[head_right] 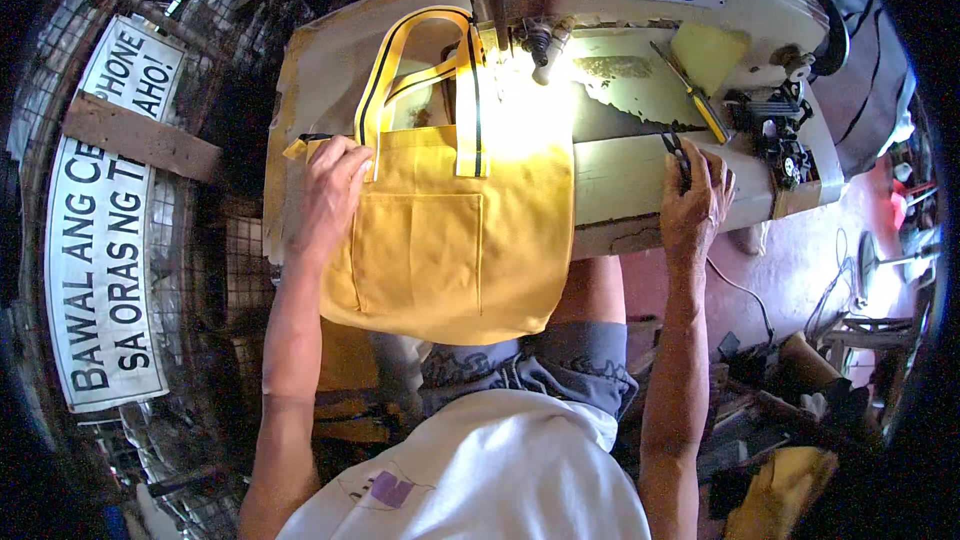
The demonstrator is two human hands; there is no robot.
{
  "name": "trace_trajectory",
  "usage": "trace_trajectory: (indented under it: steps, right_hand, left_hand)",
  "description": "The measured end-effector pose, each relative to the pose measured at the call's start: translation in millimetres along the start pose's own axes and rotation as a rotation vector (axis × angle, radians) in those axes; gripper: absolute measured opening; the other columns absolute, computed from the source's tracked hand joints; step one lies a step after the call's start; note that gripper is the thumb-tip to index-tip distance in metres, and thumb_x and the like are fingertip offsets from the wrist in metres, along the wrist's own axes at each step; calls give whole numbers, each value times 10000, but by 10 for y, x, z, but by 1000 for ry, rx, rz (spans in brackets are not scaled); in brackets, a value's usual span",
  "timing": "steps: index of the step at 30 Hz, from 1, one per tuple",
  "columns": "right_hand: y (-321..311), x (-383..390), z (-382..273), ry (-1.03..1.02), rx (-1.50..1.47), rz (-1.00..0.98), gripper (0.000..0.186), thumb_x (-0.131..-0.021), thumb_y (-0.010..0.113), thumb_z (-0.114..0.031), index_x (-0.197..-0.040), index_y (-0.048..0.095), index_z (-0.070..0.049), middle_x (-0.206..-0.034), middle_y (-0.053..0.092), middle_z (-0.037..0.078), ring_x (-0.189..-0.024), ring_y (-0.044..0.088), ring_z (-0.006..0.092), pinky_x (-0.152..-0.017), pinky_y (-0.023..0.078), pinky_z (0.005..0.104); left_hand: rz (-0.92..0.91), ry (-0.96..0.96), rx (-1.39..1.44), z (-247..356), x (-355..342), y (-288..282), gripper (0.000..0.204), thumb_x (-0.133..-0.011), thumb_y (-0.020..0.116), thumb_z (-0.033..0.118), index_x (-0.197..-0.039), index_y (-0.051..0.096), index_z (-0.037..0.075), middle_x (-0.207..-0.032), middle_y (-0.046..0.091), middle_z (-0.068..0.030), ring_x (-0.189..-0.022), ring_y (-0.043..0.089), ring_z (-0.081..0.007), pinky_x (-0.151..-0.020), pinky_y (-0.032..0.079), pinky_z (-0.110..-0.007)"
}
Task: The person is sewing a yellow tote bag using an industrial sewing machine.
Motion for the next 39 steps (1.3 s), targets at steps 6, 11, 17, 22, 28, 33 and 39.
trace_trajectory:
  steps: [6,11,17,22,28,33,39]
  right_hand:
    - [-31,-17,-22,7,1,5,273,-862,699,-152,-1126,681,-83,-1059,636,108,-1007,567,307,-922,426,427]
    - [9,17,46,4,31,24,282,-871,684,-148,-1144,671,-78,-1070,635,116,-1005,563,313,-925,426,425]
    - [-97,23,-58,15,-27,31,285,-847,700,-116,-1127,670,-74,-1038,626,113,-975,565,308,-911,430,426]
    - [-72,7,-39,11,-15,28,281,-847,703,-116,-1122,671,-68,-1036,632,112,-964,569,306,-900,436,424]
    - [-42,7,-26,35,-19,10,274,-858,698,-130,-1124,677,-67,-1044,640,112,-978,573,302,-901,437,414]
    - [-56,27,-20,24,-22,23,275,-848,709,-124,-1117,678,-71,-1039,634,108,-969,570,302,-896,435,421]
    - [-72,11,-48,40,-49,13,279,-851,702,-114,-1125,679,-72,-1048,632,110,-979,567,305,-907,427,424]
  left_hand:
    - [-91,203,-197,213,-102,-32,62,-788,597,2,-849,601,10,-878,571,-113,-897,590,-282,-789,486,-412]
    - [-175,215,-302,91,-31,239,72,-840,533,-19,-903,523,15,-936,536,-152,-920,575,-305,-807,484,-429]
    - [161,-228,415,-364,145,-66,58,-941,508,-3,-981,467,9,-918,532,-87,-804,604,-186,-755,531,-329]
    - [79,-216,286,-161,78,-202,134,-904,564,-24,-1028,535,17,-978,587,-104,-905,641,-226,-793,523,-341]
    - [-30,90,-62,82,11,-57,181,-865,633,25,-1037,576,37,-942,572,-102,-920,585,-291,-809,500,-406]
    - [18,133,-106,112,27,18,151,-872,615,21,-1006,547,27,-919,543,-116,-885,582,-295,-798,493,-414]
    - [235,-292,504,-536,247,-8,90,-926,544,17,-1010,512,25,-943,548,-110,-888,584,-204,-797,499,-359]
Point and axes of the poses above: each hand's wrist, its own x-axis away from the middle knuckle, its own y-axis out of the palm, z = x × y, the point moved 8 cm from there along -x, towards the middle knuckle
